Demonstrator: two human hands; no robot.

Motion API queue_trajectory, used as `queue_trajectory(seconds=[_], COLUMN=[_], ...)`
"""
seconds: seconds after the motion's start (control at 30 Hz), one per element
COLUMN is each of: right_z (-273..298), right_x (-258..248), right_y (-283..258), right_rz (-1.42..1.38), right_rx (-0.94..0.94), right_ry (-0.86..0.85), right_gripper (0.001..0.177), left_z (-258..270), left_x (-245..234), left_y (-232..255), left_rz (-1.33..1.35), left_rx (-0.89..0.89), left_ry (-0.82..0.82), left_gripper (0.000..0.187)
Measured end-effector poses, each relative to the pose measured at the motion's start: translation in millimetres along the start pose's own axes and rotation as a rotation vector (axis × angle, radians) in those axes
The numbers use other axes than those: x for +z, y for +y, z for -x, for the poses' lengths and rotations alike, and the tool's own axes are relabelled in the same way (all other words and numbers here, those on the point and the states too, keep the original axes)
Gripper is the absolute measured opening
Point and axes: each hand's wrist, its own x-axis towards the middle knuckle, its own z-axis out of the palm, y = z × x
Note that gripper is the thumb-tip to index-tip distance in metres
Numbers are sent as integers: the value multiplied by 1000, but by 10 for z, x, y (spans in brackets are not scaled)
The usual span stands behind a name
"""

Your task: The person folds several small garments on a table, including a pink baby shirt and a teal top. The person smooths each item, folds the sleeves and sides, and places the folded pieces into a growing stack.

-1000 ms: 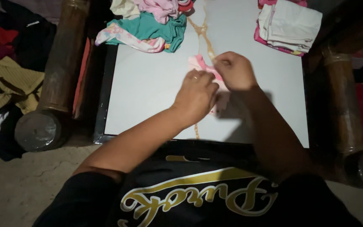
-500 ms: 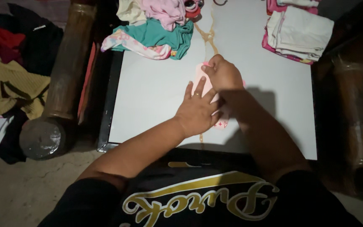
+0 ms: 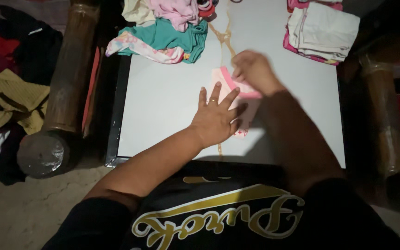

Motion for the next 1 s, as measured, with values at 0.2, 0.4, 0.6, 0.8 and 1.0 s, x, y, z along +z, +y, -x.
queue_trajectory(seconds=[0.2, 0.4, 0.6, 0.8, 1.0], right_z=[492, 979, 960, 894, 1212], right_x=[-338, 225, 177, 164, 25], right_y=[217, 273, 173, 242, 223], right_rz=[134, 906, 885, 750, 384], right_rx=[-203, -322, -291, -241, -57], right_ry=[202, 94, -18, -17, 519], right_gripper=[22, 48, 55, 56, 56], left_z=[9, -2, -21, -35, 16], left_x=[-11, -44, 22, 154, 284], left_y=[13, 28, 5, -84, -166], left_rz=[17, 21, -22, -68, 287], left_rx=[-14, 4, 11, 48, -46], left_ry=[9, 17, 3, 100, 749], left_gripper=[52, 64, 55, 55, 65])
